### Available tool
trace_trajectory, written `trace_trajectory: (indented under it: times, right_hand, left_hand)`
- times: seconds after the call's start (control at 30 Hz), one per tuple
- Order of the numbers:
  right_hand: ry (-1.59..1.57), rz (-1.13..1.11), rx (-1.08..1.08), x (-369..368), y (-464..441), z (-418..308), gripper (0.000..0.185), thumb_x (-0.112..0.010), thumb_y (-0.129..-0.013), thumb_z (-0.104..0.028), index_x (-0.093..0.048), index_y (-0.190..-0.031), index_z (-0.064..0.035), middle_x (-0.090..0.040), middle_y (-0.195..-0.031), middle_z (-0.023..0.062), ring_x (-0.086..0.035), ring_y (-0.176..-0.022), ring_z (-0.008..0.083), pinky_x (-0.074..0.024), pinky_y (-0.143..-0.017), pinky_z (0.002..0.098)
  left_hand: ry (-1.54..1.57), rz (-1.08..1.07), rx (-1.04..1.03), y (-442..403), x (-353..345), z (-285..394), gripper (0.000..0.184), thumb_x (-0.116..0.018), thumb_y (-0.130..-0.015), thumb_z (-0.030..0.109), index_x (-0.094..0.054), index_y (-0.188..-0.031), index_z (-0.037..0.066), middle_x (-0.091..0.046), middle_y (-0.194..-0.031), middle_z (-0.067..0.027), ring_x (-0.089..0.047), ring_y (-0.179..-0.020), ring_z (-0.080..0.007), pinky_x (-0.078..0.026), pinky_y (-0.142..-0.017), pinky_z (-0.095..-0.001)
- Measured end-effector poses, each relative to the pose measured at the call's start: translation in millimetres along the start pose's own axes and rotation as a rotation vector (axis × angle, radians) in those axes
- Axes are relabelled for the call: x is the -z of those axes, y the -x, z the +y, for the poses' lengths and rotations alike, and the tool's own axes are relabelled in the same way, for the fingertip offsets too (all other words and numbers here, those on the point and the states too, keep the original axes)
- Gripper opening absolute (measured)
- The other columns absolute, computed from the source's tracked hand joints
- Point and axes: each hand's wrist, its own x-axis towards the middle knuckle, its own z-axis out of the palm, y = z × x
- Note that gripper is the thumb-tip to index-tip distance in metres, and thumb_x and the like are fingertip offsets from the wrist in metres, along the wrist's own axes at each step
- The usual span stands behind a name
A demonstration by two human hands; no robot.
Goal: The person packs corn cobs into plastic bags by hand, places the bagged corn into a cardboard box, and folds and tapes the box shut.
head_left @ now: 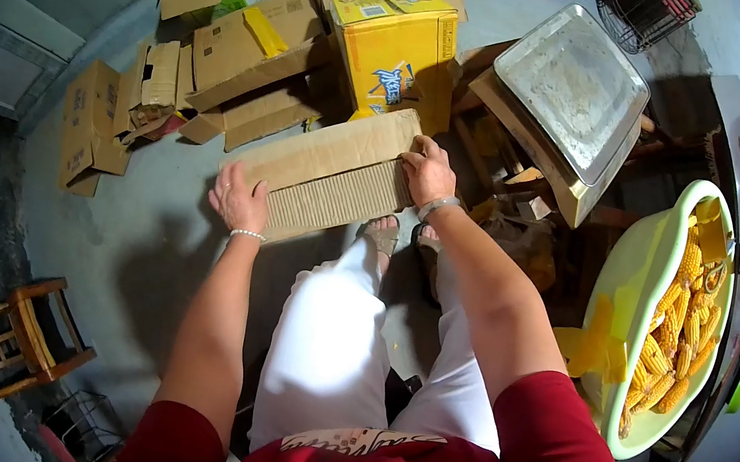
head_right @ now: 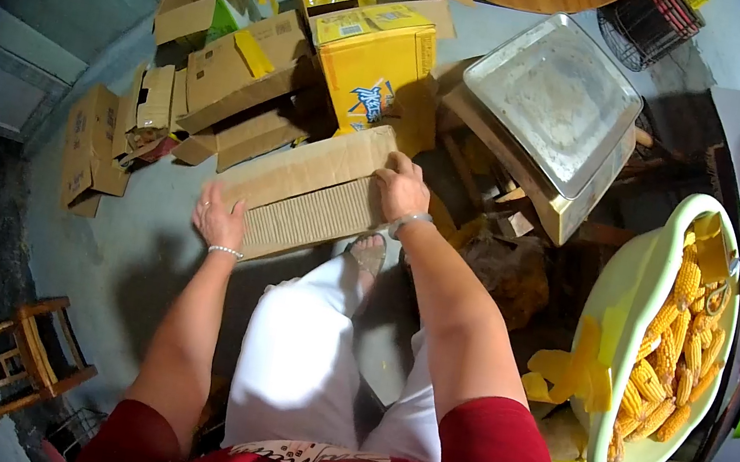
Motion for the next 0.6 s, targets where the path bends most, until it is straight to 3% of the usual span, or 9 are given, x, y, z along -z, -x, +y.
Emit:
trace_trajectory:
  times: [0.03,0.17,0.23,0.27,0.37,0.47,0.6]
  right_hand:
    - [-0.023,0.023,-0.013,-3,0,1,0.034,-0.060,-0.077,-0.018,-0.059,-0.110,-0.0172,-0.046,-0.125,0.0050,-0.046,-0.110,0.0288,-0.0428,-0.088,0.0356]
    - [-0.264,0.197,-0.271,1,-1,-9,0.045,-0.062,-0.076,-0.020,-0.051,-0.120,-0.0218,-0.047,-0.126,0.0055,-0.048,-0.111,0.0297,-0.0424,-0.088,0.0366]
    - [-0.272,0.038,-0.294,-1,-2,-3,0.051,-0.062,-0.077,-0.020,-0.047,-0.125,-0.0235,-0.048,-0.126,0.0059,-0.049,-0.111,0.0284,-0.0425,-0.088,0.0366]
    - [-0.276,-0.040,-0.305,-1,-2,0,0.053,-0.062,-0.077,-0.021,-0.045,-0.127,-0.0244,-0.049,-0.126,0.0060,-0.049,-0.111,0.0278,-0.0426,-0.088,0.0365]
    - [-0.308,0.067,-0.320,-4,1,1,0.052,-0.066,-0.075,-0.019,-0.049,-0.124,-0.0253,-0.057,-0.115,0.0098,-0.055,-0.102,0.0294,-0.0449,-0.083,0.0356]
    - [-0.295,0.102,-0.316,-13,13,4,0.047,-0.060,-0.077,-0.018,-0.050,-0.123,-0.0236,-0.055,-0.120,0.0035,-0.053,-0.105,0.0242,-0.0441,-0.084,0.0336]
    - [-0.345,0.120,-0.313,-4,13,0,0.039,-0.059,-0.077,-0.016,-0.057,-0.115,-0.0212,-0.059,-0.112,0.0038,-0.057,-0.098,0.0258,-0.0457,-0.081,0.0339]
  left_hand:
    - [-0.053,0.086,0.057,0,-1,-3,0.040,-0.068,-0.072,0.018,-0.056,-0.109,0.008,-0.057,-0.110,-0.0112,-0.051,-0.105,-0.0283,-0.033,-0.095,-0.0406]
    - [0.436,-0.233,0.506,-6,-11,-34,0.041,-0.069,-0.074,0.019,-0.054,-0.109,0.004,-0.059,-0.108,-0.0129,-0.055,-0.101,-0.0274,-0.041,-0.087,-0.0381]
    - [0.801,-0.388,0.623,-8,-33,-62,0.038,-0.066,-0.078,0.018,-0.053,-0.111,0.003,-0.061,-0.105,-0.0145,-0.059,-0.095,-0.0274,-0.045,-0.082,-0.0360]
    - [0.764,-0.389,0.631,-5,-36,-65,0.037,-0.064,-0.079,0.017,-0.053,-0.111,0.002,-0.061,-0.103,-0.0140,-0.059,-0.093,-0.0267,-0.045,-0.082,-0.0356]
    - [0.645,-0.383,0.625,-3,-22,-53,0.033,-0.061,-0.081,0.015,-0.053,-0.110,0.001,-0.063,-0.100,-0.0133,-0.061,-0.091,-0.0254,-0.045,-0.081,-0.0349]
    - [0.543,-0.363,0.609,6,-13,-43,0.031,-0.060,-0.082,0.014,-0.053,-0.108,0.001,-0.063,-0.100,-0.0137,-0.061,-0.091,-0.0258,-0.045,-0.081,-0.0356]
    - [0.502,-0.355,0.632,17,0,-36,0.031,-0.058,-0.083,0.015,-0.052,-0.109,0.000,-0.062,-0.101,-0.0143,-0.060,-0.093,-0.0268,-0.045,-0.081,-0.0364]
